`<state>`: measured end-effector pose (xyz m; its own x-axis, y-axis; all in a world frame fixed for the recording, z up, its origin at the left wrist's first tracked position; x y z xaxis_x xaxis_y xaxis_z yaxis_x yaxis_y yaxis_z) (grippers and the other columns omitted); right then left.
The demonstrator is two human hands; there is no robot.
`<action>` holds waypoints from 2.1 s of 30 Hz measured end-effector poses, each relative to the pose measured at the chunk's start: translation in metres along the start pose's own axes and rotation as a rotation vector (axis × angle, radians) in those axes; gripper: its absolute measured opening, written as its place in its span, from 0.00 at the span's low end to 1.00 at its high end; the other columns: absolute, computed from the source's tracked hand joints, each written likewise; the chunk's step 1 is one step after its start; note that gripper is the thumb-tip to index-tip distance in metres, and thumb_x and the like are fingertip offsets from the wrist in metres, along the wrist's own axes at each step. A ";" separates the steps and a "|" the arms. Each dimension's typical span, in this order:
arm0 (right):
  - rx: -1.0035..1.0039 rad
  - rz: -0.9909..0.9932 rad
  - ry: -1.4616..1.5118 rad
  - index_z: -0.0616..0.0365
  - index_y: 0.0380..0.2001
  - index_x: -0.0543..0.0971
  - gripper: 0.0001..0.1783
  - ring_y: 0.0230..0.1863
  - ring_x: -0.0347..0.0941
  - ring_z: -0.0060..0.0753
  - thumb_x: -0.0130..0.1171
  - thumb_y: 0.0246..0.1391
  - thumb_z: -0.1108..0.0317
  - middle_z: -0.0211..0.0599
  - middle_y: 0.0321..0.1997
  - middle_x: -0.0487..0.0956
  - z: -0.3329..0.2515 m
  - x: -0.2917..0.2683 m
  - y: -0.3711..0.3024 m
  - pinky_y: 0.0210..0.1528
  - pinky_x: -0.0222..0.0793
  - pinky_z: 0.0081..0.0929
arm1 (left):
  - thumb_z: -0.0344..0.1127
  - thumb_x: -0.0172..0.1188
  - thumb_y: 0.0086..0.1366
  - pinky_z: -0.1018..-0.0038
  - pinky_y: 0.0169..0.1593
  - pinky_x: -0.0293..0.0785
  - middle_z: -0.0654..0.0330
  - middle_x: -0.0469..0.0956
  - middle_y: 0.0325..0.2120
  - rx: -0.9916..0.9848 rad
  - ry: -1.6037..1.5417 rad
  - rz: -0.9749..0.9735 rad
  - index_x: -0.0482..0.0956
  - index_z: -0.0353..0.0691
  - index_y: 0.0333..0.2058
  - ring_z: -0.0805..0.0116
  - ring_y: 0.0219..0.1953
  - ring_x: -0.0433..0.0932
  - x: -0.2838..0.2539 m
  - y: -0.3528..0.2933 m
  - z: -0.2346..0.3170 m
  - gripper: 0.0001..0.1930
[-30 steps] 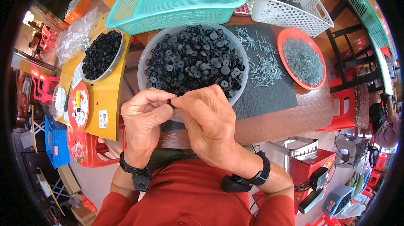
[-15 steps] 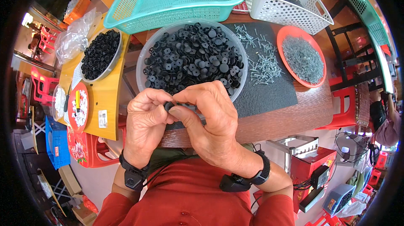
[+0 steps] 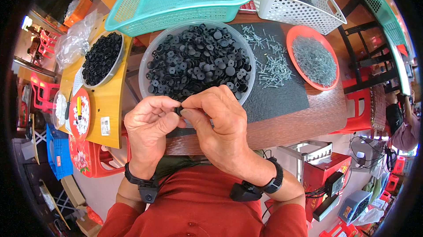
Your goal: Assembling small black plastic components by inserting metal pins into them.
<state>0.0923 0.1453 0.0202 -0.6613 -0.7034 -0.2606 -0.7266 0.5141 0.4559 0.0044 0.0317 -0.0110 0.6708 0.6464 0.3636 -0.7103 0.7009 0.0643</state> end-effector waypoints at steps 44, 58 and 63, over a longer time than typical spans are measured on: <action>-0.173 -0.091 -0.821 0.60 0.22 0.73 0.07 0.28 0.64 0.43 0.60 0.36 0.81 0.38 0.23 0.70 0.066 -0.111 -0.006 0.29 0.62 0.36 | 0.31 0.66 0.54 0.84 0.27 0.72 0.60 0.77 0.24 -0.015 0.137 0.087 0.76 0.30 0.35 0.76 0.25 0.76 -0.001 0.006 -0.008 0.12; 0.150 0.043 -0.280 0.62 0.32 0.77 0.09 0.25 0.67 0.21 0.57 0.44 0.83 0.33 0.27 0.73 0.023 -0.082 0.001 0.28 0.65 0.19 | 0.25 0.64 0.53 0.79 0.30 0.75 0.54 0.77 0.26 -0.135 -0.042 0.004 0.75 0.27 0.36 0.70 0.27 0.78 0.005 0.009 -0.006 0.12; 0.014 -0.074 -0.042 0.62 0.29 0.77 0.10 0.26 0.69 0.25 0.59 0.41 0.85 0.34 0.28 0.75 -0.006 -0.036 0.004 0.27 0.65 0.20 | 0.26 0.64 0.54 0.78 0.33 0.76 0.56 0.78 0.30 -0.152 -0.202 -0.072 0.76 0.29 0.38 0.70 0.30 0.79 0.003 0.008 -0.009 0.13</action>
<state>0.1138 0.1695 0.0366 -0.6125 -0.7189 -0.3287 -0.7763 0.4685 0.4218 0.0030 0.0420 -0.0177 0.6514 0.5302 0.5427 -0.6118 0.7901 -0.0375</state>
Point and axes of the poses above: each hand's wrist, its own y-axis towards the middle knuckle, its own x-axis out of the palm, z = x × y, the point moved 6 cm from there along y, towards the middle knuckle
